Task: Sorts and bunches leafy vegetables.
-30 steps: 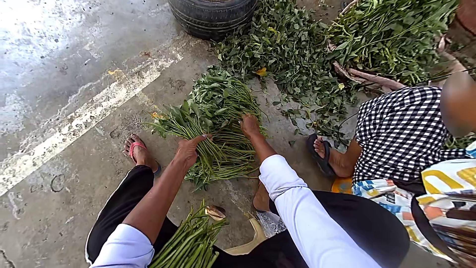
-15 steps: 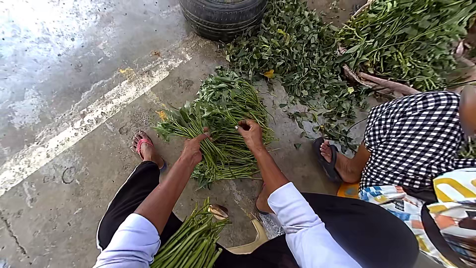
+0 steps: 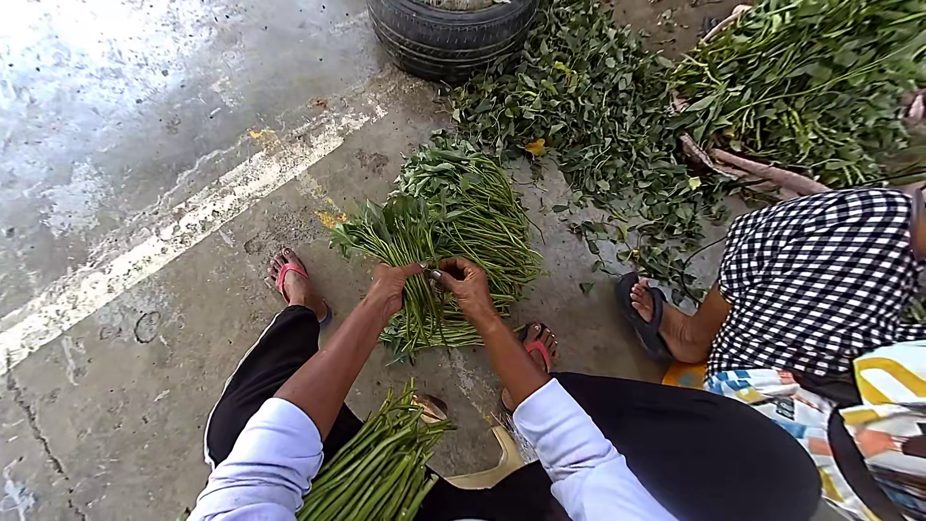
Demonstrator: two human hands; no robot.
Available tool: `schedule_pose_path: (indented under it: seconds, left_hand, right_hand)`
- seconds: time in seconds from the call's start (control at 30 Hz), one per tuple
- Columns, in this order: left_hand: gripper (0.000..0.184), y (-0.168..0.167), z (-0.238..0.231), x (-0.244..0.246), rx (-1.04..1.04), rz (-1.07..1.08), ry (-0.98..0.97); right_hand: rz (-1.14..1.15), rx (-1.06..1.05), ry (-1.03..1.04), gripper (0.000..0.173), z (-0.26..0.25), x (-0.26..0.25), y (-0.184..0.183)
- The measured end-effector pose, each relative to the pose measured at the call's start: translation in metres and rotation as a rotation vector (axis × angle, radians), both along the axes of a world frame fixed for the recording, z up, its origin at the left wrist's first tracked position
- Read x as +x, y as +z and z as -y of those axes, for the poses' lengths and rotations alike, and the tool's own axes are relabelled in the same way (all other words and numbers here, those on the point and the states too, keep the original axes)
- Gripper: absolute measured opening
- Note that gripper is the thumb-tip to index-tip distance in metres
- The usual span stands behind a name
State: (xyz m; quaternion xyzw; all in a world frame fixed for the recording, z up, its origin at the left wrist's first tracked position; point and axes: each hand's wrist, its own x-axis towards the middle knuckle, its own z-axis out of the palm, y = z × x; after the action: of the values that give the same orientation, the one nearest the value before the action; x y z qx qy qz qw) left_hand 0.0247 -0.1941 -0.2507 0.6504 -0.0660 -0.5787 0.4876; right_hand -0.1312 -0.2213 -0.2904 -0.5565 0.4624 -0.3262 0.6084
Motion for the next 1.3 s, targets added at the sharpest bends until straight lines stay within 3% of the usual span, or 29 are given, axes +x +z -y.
schedule_pose_path:
  seconds: [0.1, 0.23, 0.37, 0.5, 0.63, 0.77, 0.9, 1.03, 1.13, 1.3]
  left_hand:
    - [0.055, 0.001, -0.001, 0.0, -0.05, 0.018, -0.041]
    - [0.054, -0.002, -0.007, 0.003, -0.171, -0.041, -0.246]
    - [0.059, -0.002, -0.005, -0.006, -0.076, 0.042, -0.285]
    - [0.074, -0.026, -0.004, -0.001, 0.053, 0.125, -0.167]
    - [0.064, -0.022, -0.004, -0.005, 0.029, 0.031, -0.003]
    - [0.047, -0.016, -0.005, -0.011, -0.05, -0.084, -0.015]
    - [0.038, -0.018, -0.005, -0.001, -0.02, -0.076, 0.029]
    - [0.032, -0.018, 0.001, 0.005, -0.056, -0.065, 0.08]
    - [0.029, -0.009, 0.0, 0.003, -0.06, -0.064, 0.11]
    - [0.036, -0.016, 0.001, 0.006, -0.038, -0.09, 0.139]
  right_hand:
    - [0.043, -0.02, -0.032, 0.016, 0.0, 0.0, 0.008]
    - [0.152, 0.059, -0.101, 0.018, 0.011, -0.006, 0.021]
    - [0.29, 0.014, -0.231, 0.017, 0.027, -0.019, 0.025]
    - [0.305, -0.159, -0.457, 0.022, 0.044, -0.034, 0.022]
    - [0.152, -0.143, -0.428, 0.028, 0.033, -0.028, 0.002]
    - [0.003, -0.079, -0.084, 0.014, -0.006, 0.001, -0.007]
    - [-0.132, -0.167, 0.114, 0.013, 0.014, -0.005, -0.013]
    - [-0.68, -0.266, 0.032, 0.03, 0.067, -0.031, -0.052]
    - [-0.938, -0.258, 0.134, 0.034, 0.084, -0.042, -0.071]
    - [-0.848, -0.312, 0.126, 0.023, 0.073, -0.036, -0.055]
